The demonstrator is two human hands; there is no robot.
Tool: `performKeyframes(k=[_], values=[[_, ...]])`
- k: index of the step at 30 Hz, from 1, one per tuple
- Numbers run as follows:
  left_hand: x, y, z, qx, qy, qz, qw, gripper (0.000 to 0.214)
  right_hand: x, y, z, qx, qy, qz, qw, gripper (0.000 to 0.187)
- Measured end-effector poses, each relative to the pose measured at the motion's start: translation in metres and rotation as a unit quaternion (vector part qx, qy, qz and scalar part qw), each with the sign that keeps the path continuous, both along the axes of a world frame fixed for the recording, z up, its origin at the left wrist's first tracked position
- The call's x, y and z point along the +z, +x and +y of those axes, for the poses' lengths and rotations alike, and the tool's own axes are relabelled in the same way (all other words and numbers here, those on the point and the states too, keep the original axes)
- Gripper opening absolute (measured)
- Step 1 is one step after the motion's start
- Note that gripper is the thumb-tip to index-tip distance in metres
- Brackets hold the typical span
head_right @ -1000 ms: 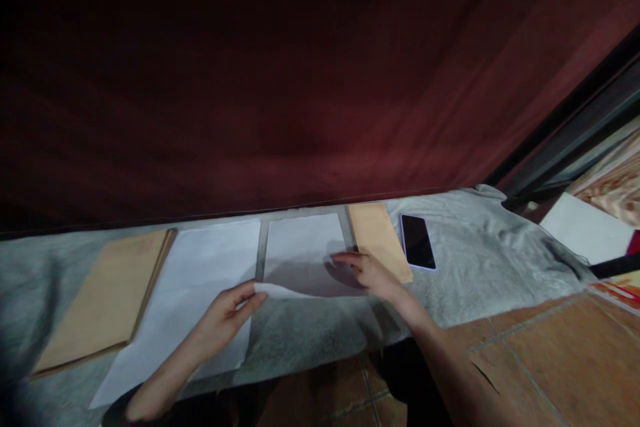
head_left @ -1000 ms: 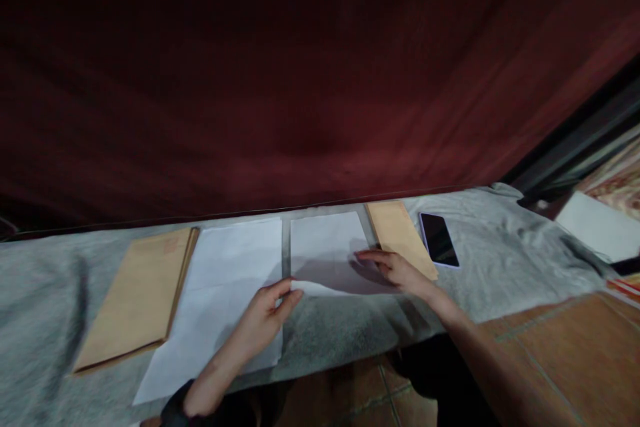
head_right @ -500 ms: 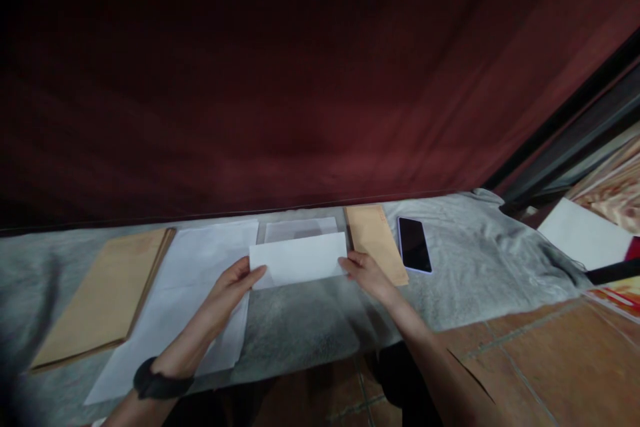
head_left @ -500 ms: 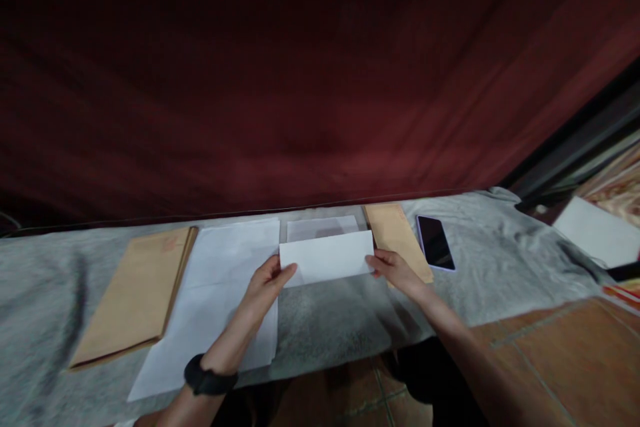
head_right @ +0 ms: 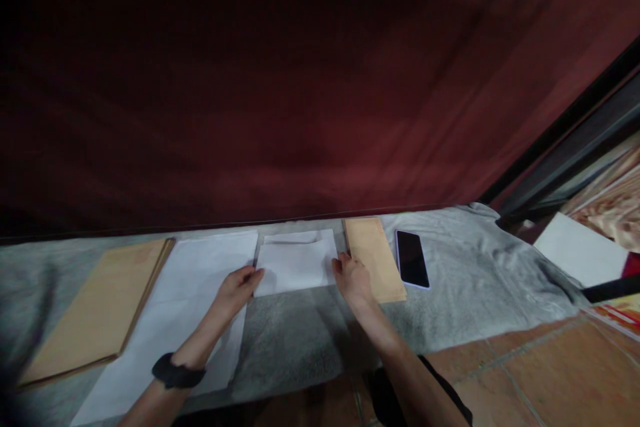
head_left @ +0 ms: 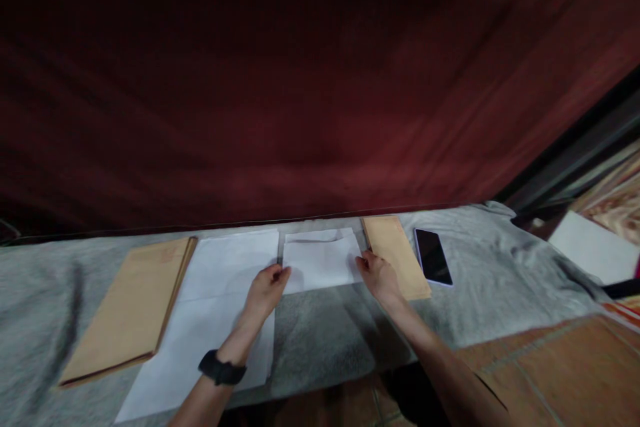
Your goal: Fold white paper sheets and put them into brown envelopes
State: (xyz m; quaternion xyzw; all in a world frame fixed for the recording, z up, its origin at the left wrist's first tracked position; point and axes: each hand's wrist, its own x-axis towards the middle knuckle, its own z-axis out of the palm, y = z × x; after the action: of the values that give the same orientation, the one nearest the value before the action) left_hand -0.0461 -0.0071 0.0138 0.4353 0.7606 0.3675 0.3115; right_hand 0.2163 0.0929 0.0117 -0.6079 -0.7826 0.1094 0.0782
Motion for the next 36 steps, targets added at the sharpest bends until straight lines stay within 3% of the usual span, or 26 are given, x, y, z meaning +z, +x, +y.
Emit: performKeyframes(k=[6,21,26,32,36], values=[[0.008,0.000,0.013,0.009,-0.045,0.128,0.991,0.029,-0.001,-0.013,0.002,-0.011,0.034,-0.017,0.999,0.027],[0.013,0.007,0.039,0.033,-0.147,0.197,0.969,0.029,-0.017,-0.032,0.012,-0.020,0.113,0.023,0.993,0.039],[0.020,0.012,0.038,0.034,-0.166,0.229,0.959,0.031,-0.015,-0.042,0.008,0.061,0.174,0.085,0.979,0.040],[0.025,0.019,0.038,0.037,-0.176,0.262,0.948,0.034,-0.025,-0.062,-0.007,0.192,0.125,0.113,0.967,0.048],[0.028,0.023,0.038,0.035,-0.180,0.279,0.942,0.032,-0.031,-0.065,-0.013,0.204,0.116,0.068,0.970,0.049]])
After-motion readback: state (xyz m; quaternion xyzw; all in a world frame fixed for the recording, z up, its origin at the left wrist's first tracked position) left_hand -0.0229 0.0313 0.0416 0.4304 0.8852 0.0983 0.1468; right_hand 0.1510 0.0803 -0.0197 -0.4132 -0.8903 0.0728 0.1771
